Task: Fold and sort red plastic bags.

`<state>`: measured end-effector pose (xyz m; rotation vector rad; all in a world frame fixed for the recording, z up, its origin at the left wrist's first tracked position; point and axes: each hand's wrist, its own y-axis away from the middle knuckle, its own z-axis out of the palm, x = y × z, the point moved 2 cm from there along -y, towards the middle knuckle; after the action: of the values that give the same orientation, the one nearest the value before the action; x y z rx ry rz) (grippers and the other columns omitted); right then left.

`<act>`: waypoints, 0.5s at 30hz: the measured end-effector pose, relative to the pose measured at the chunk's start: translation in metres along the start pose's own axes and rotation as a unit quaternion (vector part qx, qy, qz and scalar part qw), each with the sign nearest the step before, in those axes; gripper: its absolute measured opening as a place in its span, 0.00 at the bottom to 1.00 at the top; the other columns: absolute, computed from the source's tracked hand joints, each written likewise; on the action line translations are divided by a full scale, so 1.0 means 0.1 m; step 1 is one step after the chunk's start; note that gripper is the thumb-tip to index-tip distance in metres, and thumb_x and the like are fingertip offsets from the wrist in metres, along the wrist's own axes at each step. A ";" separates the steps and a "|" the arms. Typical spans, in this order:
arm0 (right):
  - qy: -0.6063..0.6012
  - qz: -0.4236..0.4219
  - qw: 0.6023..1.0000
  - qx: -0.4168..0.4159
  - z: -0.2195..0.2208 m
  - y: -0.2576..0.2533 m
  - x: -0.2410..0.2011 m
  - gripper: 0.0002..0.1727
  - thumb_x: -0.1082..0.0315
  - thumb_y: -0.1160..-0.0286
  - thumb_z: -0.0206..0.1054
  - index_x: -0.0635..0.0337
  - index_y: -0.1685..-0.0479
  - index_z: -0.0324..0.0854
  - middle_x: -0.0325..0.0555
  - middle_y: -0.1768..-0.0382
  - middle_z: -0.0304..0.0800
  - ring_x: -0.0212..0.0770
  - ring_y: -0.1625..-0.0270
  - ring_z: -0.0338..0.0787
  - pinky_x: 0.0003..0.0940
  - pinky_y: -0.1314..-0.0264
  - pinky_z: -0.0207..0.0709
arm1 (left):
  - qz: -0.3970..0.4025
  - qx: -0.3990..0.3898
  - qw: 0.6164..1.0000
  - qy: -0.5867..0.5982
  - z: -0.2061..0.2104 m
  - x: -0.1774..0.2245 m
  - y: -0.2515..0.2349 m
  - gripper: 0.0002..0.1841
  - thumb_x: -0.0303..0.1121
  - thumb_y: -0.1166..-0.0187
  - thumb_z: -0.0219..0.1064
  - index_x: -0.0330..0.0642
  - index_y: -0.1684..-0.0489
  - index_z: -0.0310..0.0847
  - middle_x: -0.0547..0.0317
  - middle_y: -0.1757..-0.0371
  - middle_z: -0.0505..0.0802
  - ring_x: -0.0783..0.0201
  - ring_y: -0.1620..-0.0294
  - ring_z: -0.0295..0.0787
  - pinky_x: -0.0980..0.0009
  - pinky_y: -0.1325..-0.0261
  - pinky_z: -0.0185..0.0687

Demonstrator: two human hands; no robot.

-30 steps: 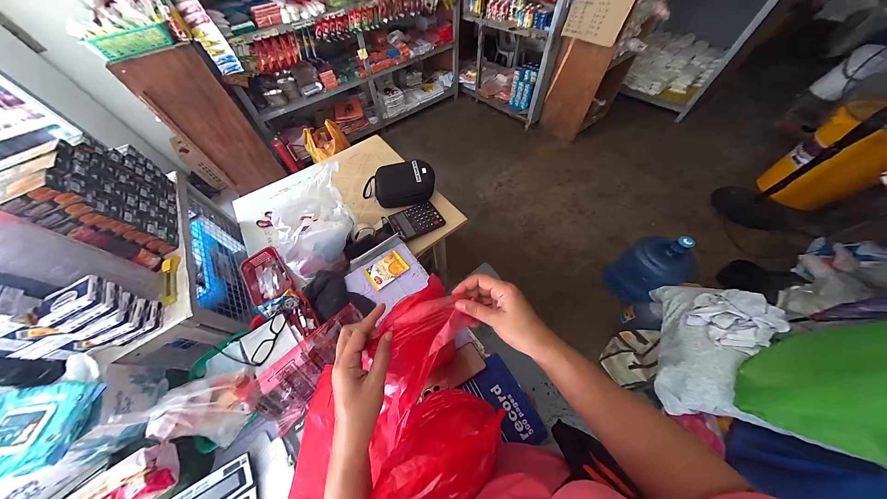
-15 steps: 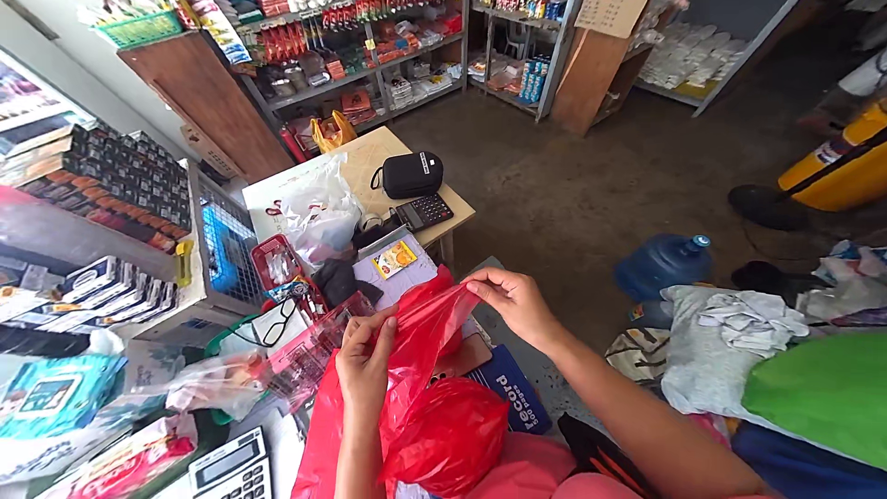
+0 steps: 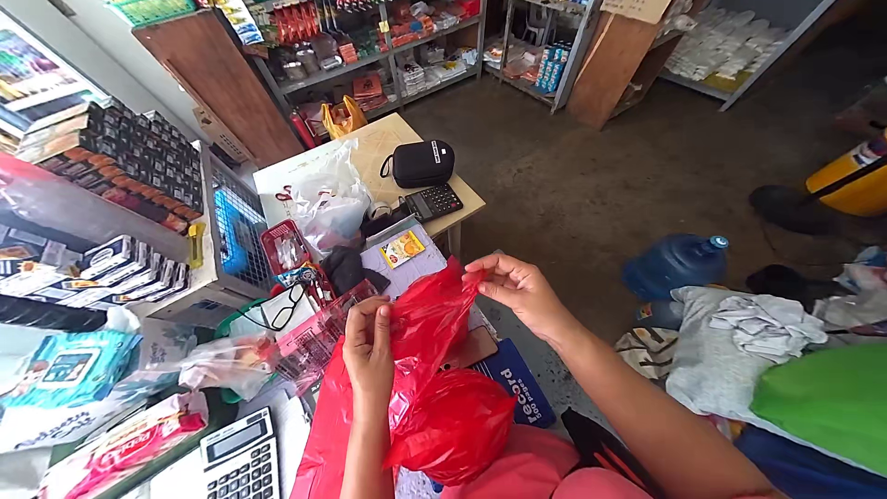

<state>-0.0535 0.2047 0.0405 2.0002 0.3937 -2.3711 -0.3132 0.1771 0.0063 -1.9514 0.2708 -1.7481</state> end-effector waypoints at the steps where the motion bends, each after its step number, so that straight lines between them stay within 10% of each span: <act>1: -0.007 0.015 1.000 0.020 0.01 0.00 0.00 0.14 0.81 0.21 0.62 0.70 0.40 0.84 0.55 0.48 0.92 0.45 0.47 0.94 0.41 0.38 0.90 | 0.005 0.006 1.000 -0.002 0.01 0.00 0.00 0.09 0.26 0.11 0.56 0.31 0.49 0.80 0.55 0.49 0.92 0.67 0.47 0.90 0.72 0.42 0.88; 5: -0.016 0.058 0.998 0.029 0.08 0.02 0.03 0.27 0.54 0.09 0.45 0.64 0.27 0.75 0.55 0.42 0.89 0.48 0.40 0.90 0.47 0.36 0.85 | 0.015 0.010 0.999 -0.040 0.09 0.09 0.01 0.07 0.26 0.11 0.54 0.31 0.49 0.74 0.60 0.59 0.88 0.75 0.59 0.87 0.80 0.52 0.86; 7: 0.019 0.050 0.998 0.022 0.15 0.05 0.03 0.32 0.46 0.15 0.60 0.64 0.24 0.73 0.53 0.42 0.89 0.44 0.41 0.91 0.43 0.36 0.87 | 0.011 0.012 0.998 -0.053 0.13 0.11 0.03 0.06 0.26 0.11 0.56 0.31 0.50 0.73 0.62 0.64 0.86 0.77 0.65 0.84 0.82 0.58 0.84; 10: 0.020 0.047 0.996 0.079 0.21 0.04 0.05 0.20 0.65 0.29 0.78 0.66 0.41 0.86 0.50 0.53 0.94 0.39 0.50 0.94 0.34 0.41 0.89 | 0.002 0.015 0.999 -0.043 0.14 0.12 0.04 0.05 0.25 0.13 0.58 0.32 0.48 0.72 0.64 0.68 0.87 0.77 0.70 0.84 0.82 0.64 0.83; 15: 0.033 0.028 0.996 0.082 0.11 0.01 0.14 0.07 0.73 0.28 0.76 0.66 0.55 0.91 0.48 0.60 0.96 0.35 0.59 0.94 0.30 0.51 0.90 | -0.013 -0.023 1.000 -0.006 0.01 0.06 0.05 0.13 0.24 0.11 0.56 0.26 0.37 0.78 0.56 0.54 0.94 0.70 0.55 0.92 0.74 0.46 0.90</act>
<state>-0.0665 0.2041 0.0286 2.1314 0.1450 -2.3809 -0.3101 0.1700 0.0090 -2.0062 0.2850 -1.7611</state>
